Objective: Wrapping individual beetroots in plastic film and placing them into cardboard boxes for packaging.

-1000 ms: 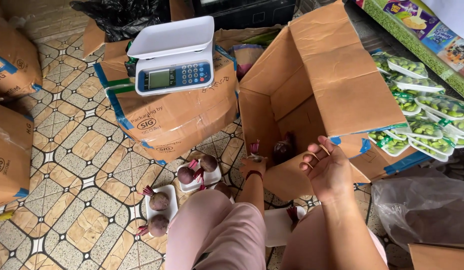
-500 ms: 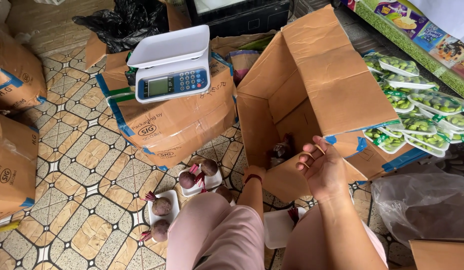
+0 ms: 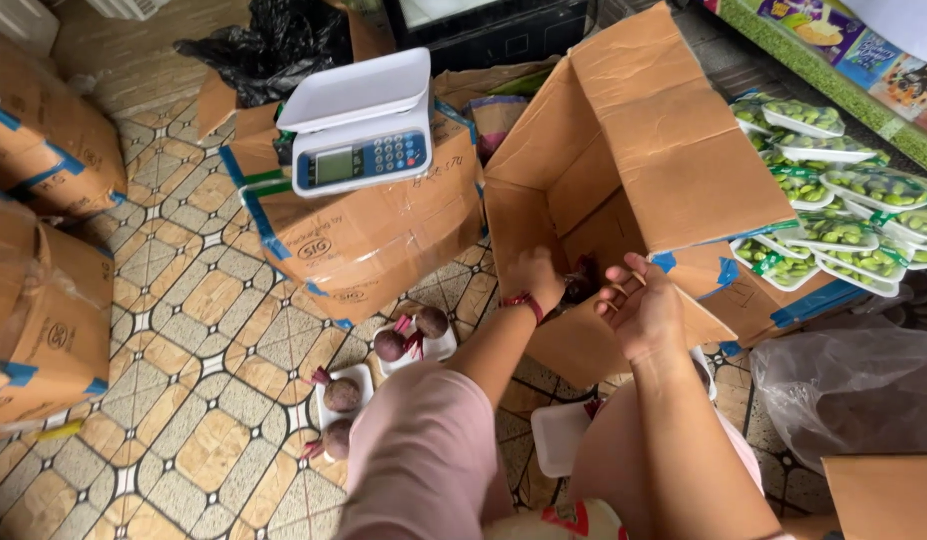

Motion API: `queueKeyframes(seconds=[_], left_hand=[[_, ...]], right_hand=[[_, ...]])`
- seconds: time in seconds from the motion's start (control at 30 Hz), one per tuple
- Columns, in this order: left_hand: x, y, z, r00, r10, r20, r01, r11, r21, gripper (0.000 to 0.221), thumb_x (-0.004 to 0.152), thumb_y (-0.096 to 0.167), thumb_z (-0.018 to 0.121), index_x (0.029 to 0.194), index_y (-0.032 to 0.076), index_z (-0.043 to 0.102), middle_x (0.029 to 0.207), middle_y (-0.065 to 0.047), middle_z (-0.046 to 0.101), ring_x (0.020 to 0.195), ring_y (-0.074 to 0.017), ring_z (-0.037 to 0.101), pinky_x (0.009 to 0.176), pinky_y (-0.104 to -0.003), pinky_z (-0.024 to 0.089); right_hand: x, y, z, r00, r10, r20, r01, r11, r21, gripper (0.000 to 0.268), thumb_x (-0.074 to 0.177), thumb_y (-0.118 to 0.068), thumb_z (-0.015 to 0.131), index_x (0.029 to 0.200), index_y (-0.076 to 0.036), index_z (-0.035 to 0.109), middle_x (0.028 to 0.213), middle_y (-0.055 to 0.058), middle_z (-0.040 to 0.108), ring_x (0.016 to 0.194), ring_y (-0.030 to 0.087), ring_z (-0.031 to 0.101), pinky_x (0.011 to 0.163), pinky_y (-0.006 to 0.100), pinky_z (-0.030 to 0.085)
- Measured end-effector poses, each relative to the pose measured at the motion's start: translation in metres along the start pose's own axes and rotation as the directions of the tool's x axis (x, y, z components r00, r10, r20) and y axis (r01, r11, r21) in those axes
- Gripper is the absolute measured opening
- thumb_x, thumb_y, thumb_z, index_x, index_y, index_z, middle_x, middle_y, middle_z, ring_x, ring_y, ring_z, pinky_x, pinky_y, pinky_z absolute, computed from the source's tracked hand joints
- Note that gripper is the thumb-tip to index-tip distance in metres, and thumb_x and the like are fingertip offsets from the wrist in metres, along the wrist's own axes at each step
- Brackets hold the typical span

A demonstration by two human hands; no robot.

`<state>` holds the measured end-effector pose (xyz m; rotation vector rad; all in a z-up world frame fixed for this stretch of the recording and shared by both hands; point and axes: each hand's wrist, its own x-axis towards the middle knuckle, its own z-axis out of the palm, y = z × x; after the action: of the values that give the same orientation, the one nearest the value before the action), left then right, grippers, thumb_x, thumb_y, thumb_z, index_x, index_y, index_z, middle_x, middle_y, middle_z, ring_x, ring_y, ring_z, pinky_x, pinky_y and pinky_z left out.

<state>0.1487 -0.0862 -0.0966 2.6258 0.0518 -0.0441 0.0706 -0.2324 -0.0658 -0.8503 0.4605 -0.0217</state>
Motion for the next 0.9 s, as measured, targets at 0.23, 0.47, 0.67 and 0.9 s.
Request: queueKeyframes(seconds=[0.23,0.47,0.67,0.9], left_hand=[[-0.147,-0.009,-0.095,0.874,0.333,0.353,-0.363,0.932,0.019,0.029,0.097,0.028,0.054,0.110,0.004,0.065,0.095,-0.017,0.072,0.091,-0.0388,0.072,0.068,-0.041,0.060],[-0.258,-0.034,-0.089,0.205,0.325,0.923,-0.159,0.942,-0.297,0.085,0.081,0.060,0.039,0.148,0.011,0.050,0.144,-0.013,0.059,0.121,-0.0298,0.060,0.100,-0.040,0.048],[-0.272,-0.065,-0.086,0.120,0.459,0.880,0.219,0.853,-0.475,0.080,0.073,0.045,0.070,0.136,-0.002,0.058,0.121,-0.016,0.068,0.101,-0.0243,0.067,0.082,-0.032,0.056],[-0.286,-0.092,-0.126,0.273,0.382,0.883,0.246,0.860,-0.448,0.076,0.075,0.041,0.074,0.130,-0.006,0.050,0.103,-0.012,0.070,0.079,-0.0183,0.067,0.069,-0.027,0.054]], right_hand=[[-0.002,-0.012,-0.008,1.000,0.015,-0.019,-0.016,0.999,-0.037,0.015,0.098,-0.034,0.054,0.095,-0.022,0.062,0.081,0.000,0.072,0.064,0.022,0.062,0.062,0.035,0.052],[-0.007,-0.008,-0.013,1.000,-0.008,-0.010,0.009,0.999,0.041,0.018,0.103,-0.025,0.047,0.114,-0.015,0.058,0.088,0.003,0.062,0.070,0.017,0.053,0.061,0.029,0.043],[-0.006,-0.006,-0.016,0.999,0.027,-0.018,-0.029,0.995,-0.092,0.015,0.102,-0.021,0.050,0.112,-0.015,0.059,0.090,0.002,0.062,0.066,0.016,0.053,0.057,0.029,0.044],[-0.033,-0.001,0.006,0.989,-0.148,-0.005,0.106,0.725,-0.680,0.017,0.096,-0.017,0.056,0.106,-0.008,0.066,0.082,0.005,0.062,0.058,0.014,0.051,0.049,0.024,0.040]])
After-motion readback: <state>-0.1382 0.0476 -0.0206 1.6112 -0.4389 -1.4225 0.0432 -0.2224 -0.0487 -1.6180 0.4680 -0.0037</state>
